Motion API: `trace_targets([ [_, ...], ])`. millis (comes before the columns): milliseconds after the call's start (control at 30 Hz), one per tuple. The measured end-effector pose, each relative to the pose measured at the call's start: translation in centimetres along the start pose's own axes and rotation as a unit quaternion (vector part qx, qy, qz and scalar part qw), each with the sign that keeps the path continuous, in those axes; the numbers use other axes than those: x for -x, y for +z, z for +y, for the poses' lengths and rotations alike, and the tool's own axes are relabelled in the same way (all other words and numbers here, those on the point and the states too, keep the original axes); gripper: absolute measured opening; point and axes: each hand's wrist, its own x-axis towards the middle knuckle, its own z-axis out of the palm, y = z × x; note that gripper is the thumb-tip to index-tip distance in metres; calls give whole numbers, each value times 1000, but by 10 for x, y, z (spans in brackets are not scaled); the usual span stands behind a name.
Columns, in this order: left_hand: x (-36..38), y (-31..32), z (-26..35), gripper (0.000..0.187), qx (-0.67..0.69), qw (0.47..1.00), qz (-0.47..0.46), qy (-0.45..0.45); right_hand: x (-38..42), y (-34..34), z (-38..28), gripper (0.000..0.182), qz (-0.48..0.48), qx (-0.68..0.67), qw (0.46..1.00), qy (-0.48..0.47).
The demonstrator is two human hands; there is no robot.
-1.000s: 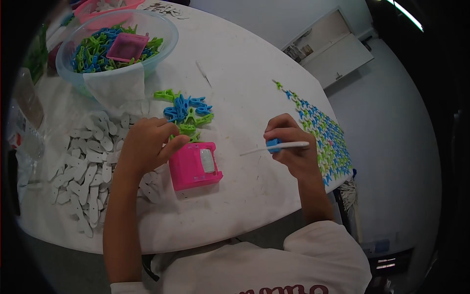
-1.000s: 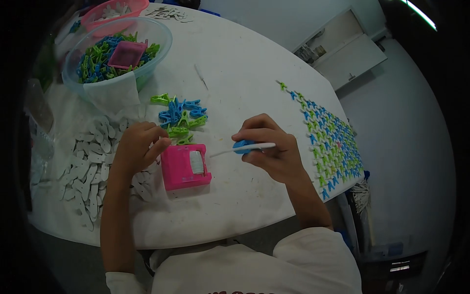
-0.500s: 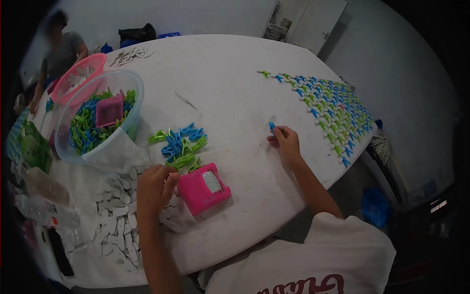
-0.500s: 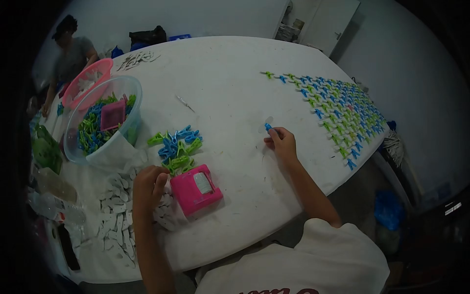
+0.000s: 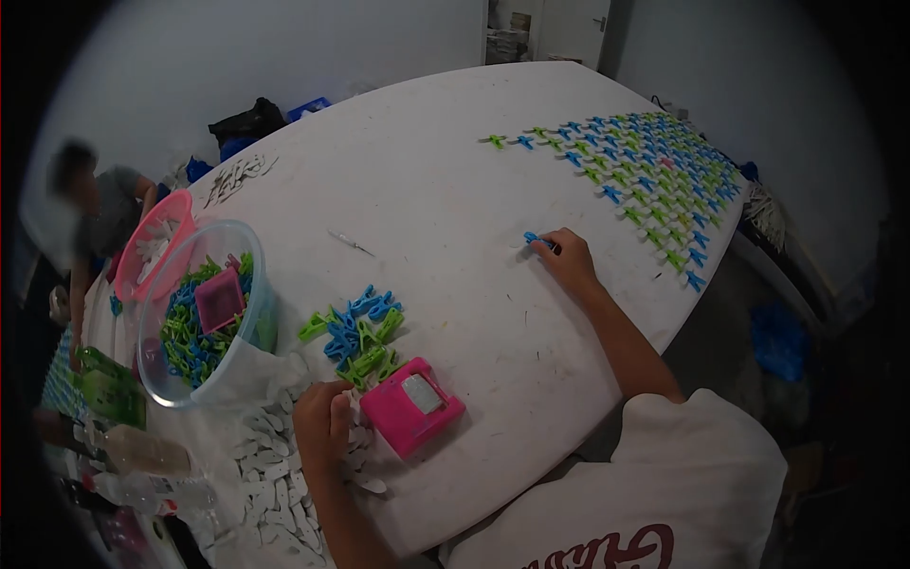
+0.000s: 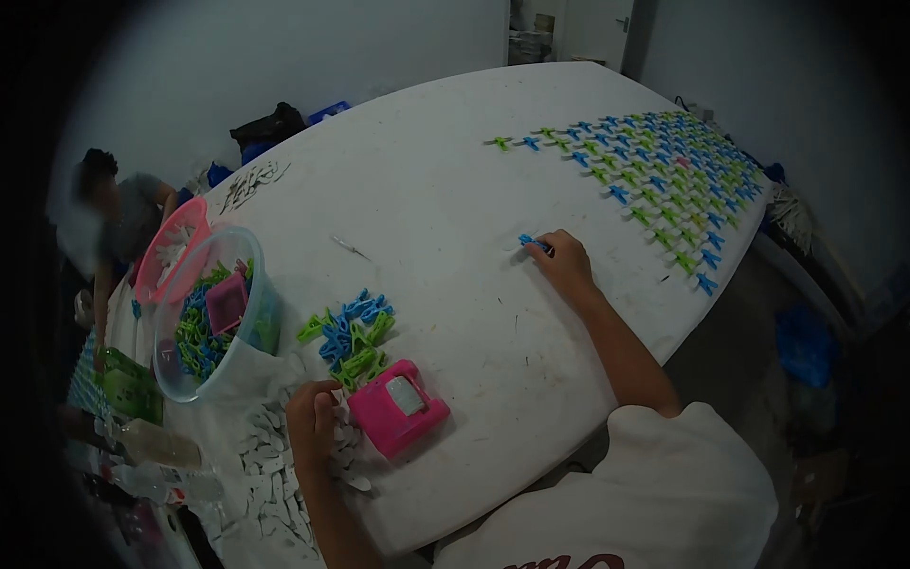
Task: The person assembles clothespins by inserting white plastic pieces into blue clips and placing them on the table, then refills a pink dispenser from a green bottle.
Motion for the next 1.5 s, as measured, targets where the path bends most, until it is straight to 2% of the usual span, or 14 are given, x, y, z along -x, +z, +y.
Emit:
trace_targets([
  [233,1,-1,0,47,-1,1000,-19,-22,0,-3,-3,31,-14,18,1000,-15],
  [433,1,1,-3,49,-1,1000,-16,-22,3,-6,-10,29,-36,27,999,8],
  [500,-1,2,-6,59,-14,1000,5,16,3,-8,-10,30,-40,16,999,13],
  [567,0,3,-8,59,-12,1000,5,12,3,-11,-9,32,-44,5,999,17],
  [633,1,2,-6,59,-10,1000,7,9,3,-15,-3,26,-45,-8,999,16],
  [700,1,0,-2,47,2,999,-19,-31,1,-13,4,24,-43,-10,999,24],
  [1067,1,-1,-1,44,-6,1000,-8,-17,-38,-2,35,27,-33,-31,999,6],
  [1167,3,0,-2,44,-10,1000,-8,-18,-55,-2,43,27,-58,-12,998,-22],
  [1333,1,-1,-2,44,-15,1000,-8,-22,-69,-6,46,27,-134,-81,987,-43],
  [1433,0,0,0,46,-1,999,-15,-32,-68,-11,45,23,-165,-132,977,17],
  [1500,0,0,1,49,-18,999,-13,-40,-72,-12,47,25,-167,-116,979,7],
])
